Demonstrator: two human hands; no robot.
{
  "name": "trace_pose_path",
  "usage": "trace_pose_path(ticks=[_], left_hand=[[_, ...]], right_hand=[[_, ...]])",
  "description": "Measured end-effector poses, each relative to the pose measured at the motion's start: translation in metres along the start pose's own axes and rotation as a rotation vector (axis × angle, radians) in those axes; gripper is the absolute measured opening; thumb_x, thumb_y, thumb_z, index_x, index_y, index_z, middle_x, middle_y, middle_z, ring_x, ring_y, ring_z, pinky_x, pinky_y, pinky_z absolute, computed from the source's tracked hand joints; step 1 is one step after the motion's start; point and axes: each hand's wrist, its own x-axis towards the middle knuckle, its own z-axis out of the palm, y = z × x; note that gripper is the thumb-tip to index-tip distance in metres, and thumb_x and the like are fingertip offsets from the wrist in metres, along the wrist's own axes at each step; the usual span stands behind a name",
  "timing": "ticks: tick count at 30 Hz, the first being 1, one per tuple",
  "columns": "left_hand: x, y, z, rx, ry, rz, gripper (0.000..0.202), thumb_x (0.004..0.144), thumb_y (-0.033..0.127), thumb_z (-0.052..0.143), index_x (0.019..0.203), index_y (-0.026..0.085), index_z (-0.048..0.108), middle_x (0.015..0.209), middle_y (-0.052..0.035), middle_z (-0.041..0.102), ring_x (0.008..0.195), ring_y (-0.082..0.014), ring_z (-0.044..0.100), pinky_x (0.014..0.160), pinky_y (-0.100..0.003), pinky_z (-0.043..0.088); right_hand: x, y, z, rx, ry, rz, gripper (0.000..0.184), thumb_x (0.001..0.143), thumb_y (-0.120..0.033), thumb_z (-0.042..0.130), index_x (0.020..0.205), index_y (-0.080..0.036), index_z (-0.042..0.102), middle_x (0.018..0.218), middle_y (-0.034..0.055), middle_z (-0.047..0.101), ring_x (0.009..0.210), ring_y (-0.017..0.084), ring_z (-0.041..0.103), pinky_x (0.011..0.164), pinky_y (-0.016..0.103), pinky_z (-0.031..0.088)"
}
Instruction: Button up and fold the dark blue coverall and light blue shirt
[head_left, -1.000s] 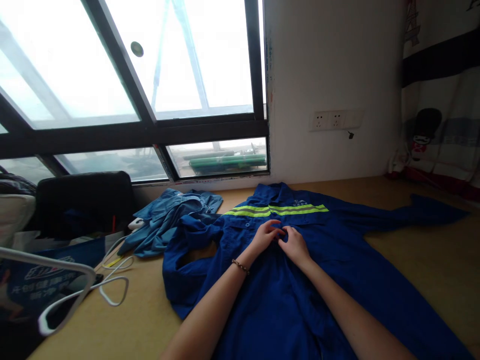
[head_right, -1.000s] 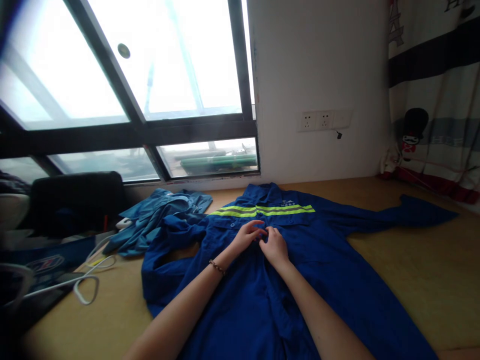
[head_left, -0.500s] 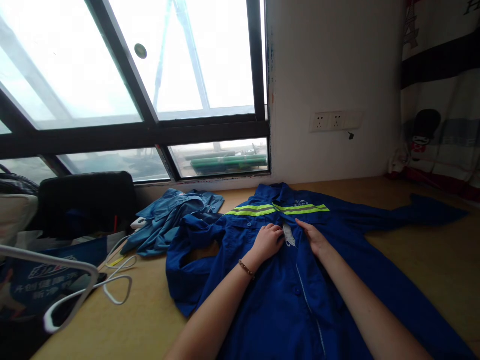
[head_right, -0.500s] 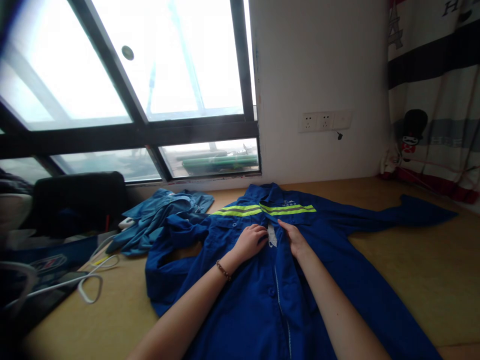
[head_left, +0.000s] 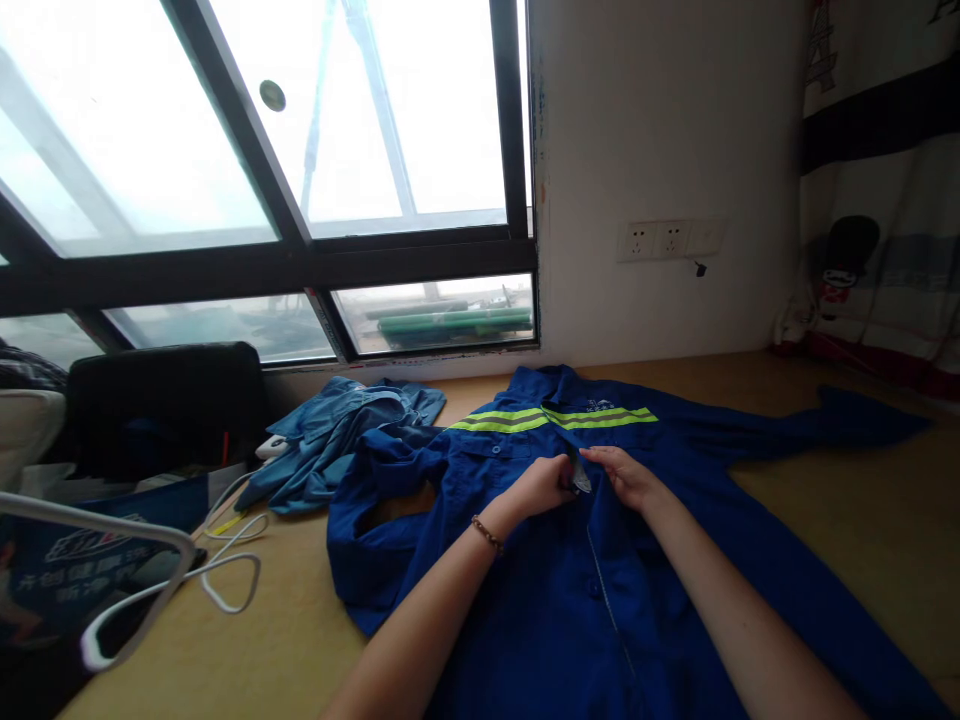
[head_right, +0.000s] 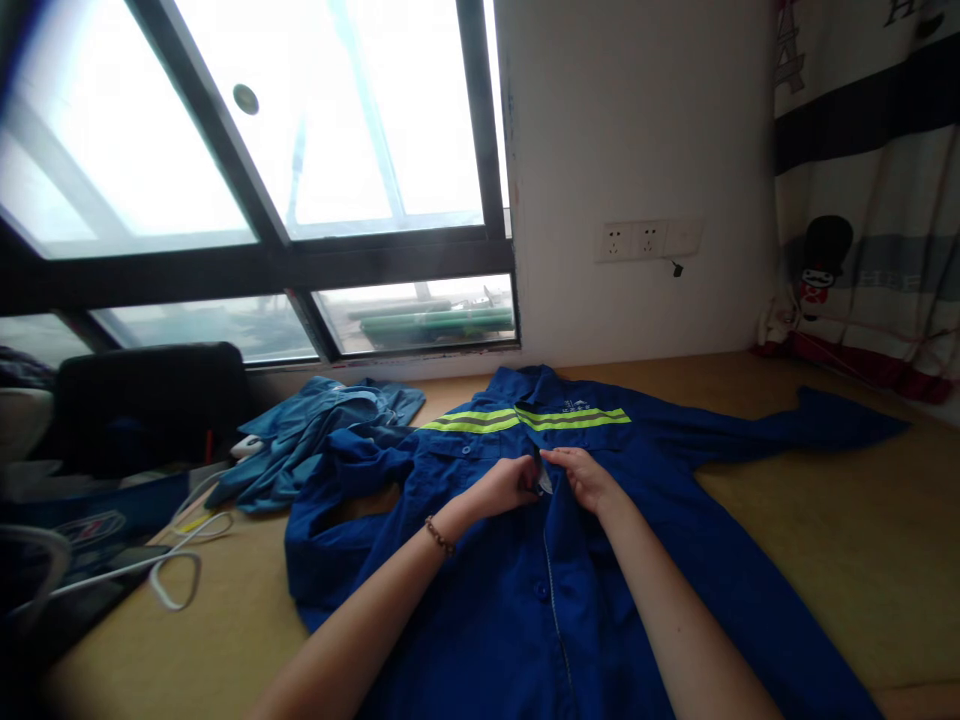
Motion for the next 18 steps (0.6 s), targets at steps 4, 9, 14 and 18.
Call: trace_pose_path(ticks=[4,9,14,18], left_hand=[[0.001,-0.004,-0.008,-0.07,-0.022,-0.082,0.02,0.06,0.024,0.065,0.075,0.015,0.055,0.068,0.0002,0.06,0.061,-0.0124,0.054,0.053,-0.02,0.038],[0.0,-0.005,-0.015,-0.382,-0.094,-0.188,0.02,0.066,0.033,0.061,0.068,0.014,0.054,0.057,-0.0005,0.059,0.054,-0.0137,0.057,0.052,-0.024,0.043],[0.001,-0.001,-0.026,-0.852,-0.04,-0.3,0.027,0.06,0.03,0.068,0.074,0.012,0.054,0.056,-0.0024,0.06,0.05,-0.0138,0.059,0.051,-0.026,0.047],[-0.001,0.001,-0.039,-0.996,-0.006,-0.364,0.024,0.06,0.025,0.069,0.074,0.01,0.059,0.062,-0.0054,0.063,0.057,-0.0139,0.061,0.057,-0.024,0.049]], right_hand=[[-0.004,0.002,0.001,-0.09,-0.103,0.049,0.02,0.058,-0.019,0.072,0.065,-0.014,0.054,0.06,-0.0007,0.062,0.055,0.011,0.059,0.054,0.022,0.048],[-0.003,0.004,0.001,-0.088,-0.031,0.088,0.023,0.055,-0.015,0.073,0.07,-0.015,0.054,0.06,-0.0017,0.061,0.052,0.01,0.059,0.05,0.02,0.047],[-0.001,0.001,0.003,0.048,0.105,0.034,0.027,0.056,-0.009,0.07,0.076,-0.018,0.054,0.063,-0.0024,0.063,0.054,0.012,0.06,0.052,0.022,0.049],[0.001,0.003,0.006,0.074,0.198,-0.002,0.032,0.054,-0.007,0.069,0.08,-0.018,0.055,0.064,-0.0028,0.063,0.06,0.013,0.062,0.058,0.024,0.051]])
